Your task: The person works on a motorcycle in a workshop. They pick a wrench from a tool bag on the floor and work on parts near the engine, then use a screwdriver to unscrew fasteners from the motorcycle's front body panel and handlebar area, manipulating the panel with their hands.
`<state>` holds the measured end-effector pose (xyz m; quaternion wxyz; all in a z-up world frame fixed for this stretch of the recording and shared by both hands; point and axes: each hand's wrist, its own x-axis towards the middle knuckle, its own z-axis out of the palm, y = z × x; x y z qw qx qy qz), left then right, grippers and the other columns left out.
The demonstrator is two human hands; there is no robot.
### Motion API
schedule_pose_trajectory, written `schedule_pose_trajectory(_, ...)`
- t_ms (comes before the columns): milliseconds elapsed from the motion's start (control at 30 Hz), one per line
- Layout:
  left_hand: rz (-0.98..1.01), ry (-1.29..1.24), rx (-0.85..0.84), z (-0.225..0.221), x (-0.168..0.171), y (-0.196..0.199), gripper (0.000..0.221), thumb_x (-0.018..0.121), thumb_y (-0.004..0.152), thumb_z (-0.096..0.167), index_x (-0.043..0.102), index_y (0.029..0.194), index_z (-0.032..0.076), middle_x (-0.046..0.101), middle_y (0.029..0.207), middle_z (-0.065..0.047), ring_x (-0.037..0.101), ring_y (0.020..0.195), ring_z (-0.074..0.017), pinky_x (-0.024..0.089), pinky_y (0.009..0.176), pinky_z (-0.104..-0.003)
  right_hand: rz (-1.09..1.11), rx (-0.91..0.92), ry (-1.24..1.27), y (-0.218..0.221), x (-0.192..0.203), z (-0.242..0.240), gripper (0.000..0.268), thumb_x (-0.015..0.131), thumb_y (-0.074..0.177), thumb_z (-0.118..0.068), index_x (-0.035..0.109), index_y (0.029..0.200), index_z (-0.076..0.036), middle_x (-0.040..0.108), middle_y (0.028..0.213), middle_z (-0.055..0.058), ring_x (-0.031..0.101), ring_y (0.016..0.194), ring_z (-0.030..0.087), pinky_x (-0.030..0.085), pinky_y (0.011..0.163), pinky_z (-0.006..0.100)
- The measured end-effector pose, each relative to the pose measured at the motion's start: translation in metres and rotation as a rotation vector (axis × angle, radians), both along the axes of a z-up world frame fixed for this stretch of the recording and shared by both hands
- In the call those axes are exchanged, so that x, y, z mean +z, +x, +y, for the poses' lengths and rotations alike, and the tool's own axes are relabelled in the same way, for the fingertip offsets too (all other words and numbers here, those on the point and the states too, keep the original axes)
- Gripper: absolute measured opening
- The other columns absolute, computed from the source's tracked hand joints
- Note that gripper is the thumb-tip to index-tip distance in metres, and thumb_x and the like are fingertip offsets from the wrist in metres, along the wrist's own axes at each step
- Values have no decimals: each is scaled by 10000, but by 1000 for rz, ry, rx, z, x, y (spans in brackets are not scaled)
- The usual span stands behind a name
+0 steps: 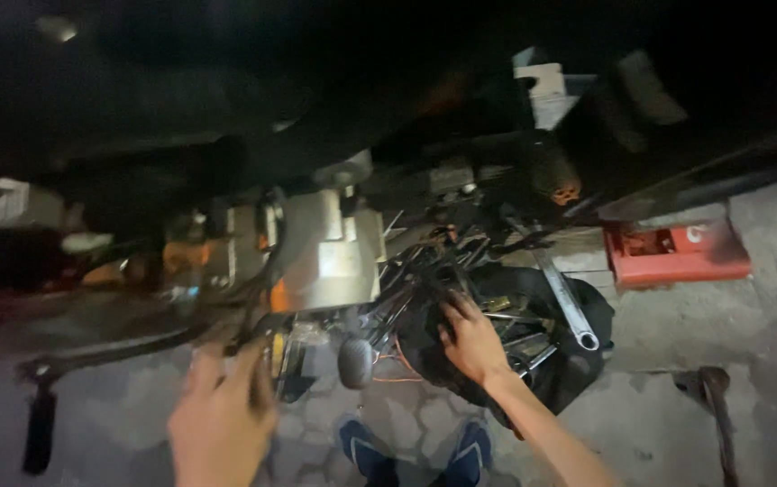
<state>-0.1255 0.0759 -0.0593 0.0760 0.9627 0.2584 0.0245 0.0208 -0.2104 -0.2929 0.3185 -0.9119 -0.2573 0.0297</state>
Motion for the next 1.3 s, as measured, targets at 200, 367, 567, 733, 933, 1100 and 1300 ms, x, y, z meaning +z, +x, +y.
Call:
schedule_pose_trajectory(200,-352,20,-173,-28,8,12,328,774,788,239,755,1097,132,572,1204,-237,596,1094,-441,500,907,-512,121,-195,131,-49,60,-9,319,653,891,-126,670,1194,-32,595,1356,189,556,1245,398,482,1009,438)
schedule_pose_trajectory(367,-504,80,-242,-59,5,1,246,754,767,154,741,1013,152,596,1218,-185,591,1104,-409,482,936,-509,448,-428,-6,-108,45,-49,197,673,903,-107,707,1086,-43,687,1083,150,657,971,334,556,828,413)
schedule_pose_trajectory(567,-290,-387,-648,-122,-70,-39,428,712,725,82,719,1152,115,573,1292,-197,564,1186,-426,474,1004,-493,293,-395,74,-122,27,-91,227,633,753,27,727,950,-37,752,1022,148,754,878,281,582,730,363)
schedule_pose_trajectory(733,460,-682,-796,-134,-132,-59,389,662,839,162,701,1218,86,486,1375,-246,486,1288,-489,363,1067,-606,381,-464,79,-61,40,-100,217,655,866,-60,719,1072,-43,757,1025,128,762,843,226,605,725,331)
schedule_pose_trajectory(933,529,-716,-779,-122,-204,-113,412,604,934,242,620,1330,129,480,1373,-243,481,1323,-437,379,1055,-599,393,-610,539,31,74,-79,432,697,978,-136,556,1377,-48,683,1159,162,638,883,276,497,790,426)
schedule_pose_trajectory(1100,895,-583,-419,-121,-253,-150,470,513,1030,443,540,1403,157,558,1369,-148,578,1292,-316,484,1089,-476,554,-633,1017,70,101,-71,533,714,949,-123,472,1424,-116,691,1267,-18,631,1205,97,510,1002,261)
schedule_pose_trajectory(1300,712,-700,-510,-90,-208,-117,373,589,995,289,599,1351,178,472,1470,-133,426,1380,-358,417,1082,-539,13,-686,422,24,89,-133,221,638,1037,-168,638,1182,-2,679,1099,67,623,995,151,522,906,320)
